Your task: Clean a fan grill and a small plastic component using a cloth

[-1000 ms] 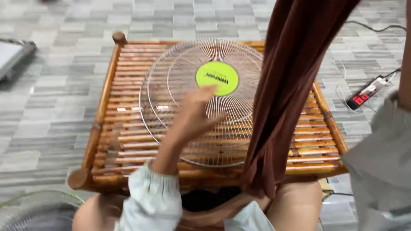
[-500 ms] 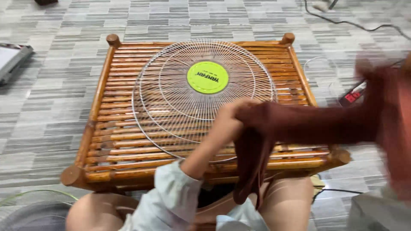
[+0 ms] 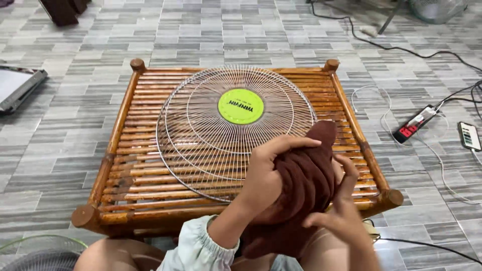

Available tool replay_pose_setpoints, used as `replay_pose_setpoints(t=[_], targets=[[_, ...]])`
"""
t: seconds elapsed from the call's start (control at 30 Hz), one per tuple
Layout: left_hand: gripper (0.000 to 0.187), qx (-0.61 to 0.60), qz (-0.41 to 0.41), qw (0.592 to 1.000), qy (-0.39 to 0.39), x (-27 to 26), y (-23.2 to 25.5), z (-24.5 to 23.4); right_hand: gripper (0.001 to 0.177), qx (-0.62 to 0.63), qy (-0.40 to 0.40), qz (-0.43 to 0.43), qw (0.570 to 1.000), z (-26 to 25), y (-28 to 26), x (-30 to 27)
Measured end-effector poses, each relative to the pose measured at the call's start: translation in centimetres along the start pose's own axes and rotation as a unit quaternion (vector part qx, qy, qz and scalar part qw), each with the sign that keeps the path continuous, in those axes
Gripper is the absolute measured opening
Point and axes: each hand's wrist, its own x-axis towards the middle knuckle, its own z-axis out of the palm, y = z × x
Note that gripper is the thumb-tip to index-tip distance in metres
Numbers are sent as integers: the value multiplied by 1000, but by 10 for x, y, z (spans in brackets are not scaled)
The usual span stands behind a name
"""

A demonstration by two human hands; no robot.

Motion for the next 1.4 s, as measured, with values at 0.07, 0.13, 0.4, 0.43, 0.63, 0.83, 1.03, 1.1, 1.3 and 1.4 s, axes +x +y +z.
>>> replay_pose_setpoints(t=[0.07,0.13,0.4,0.43,0.63,0.83,1.03,1.1,1.3,1.4], targets=[[46,-104,-78,991,-16,0,-9,0,136,85,113,-50,989,25,-13,2],[58,-232,-135,963,-29,4,-23,-4,111,-51,169,-78,981,29,-12,15],[45,350,-88,928,88,12,-56,-82,67,-293,183,-110,932,16,5,83],[43,456,-103,882,57,8,-69,-89,68,-309,131,-101,937,29,19,92],[50,579,-128,805,16,-13,-129,-101,55,-518,-49,-9,854,80,37,147],[56,573,-102,812,42,-13,-135,-107,37,-533,-9,-88,841,98,79,199],[60,554,-118,823,37,-10,-132,-115,70,-454,34,-135,880,88,54,126],[58,557,-115,822,35,-12,-133,-115,74,-486,69,-161,856,80,57,91],[54,543,-147,826,45,-11,-128,-107,81,-588,103,-133,791,74,72,41],[55,586,-103,802,57,-12,-132,-106,66,-515,107,-117,842,79,58,72]])
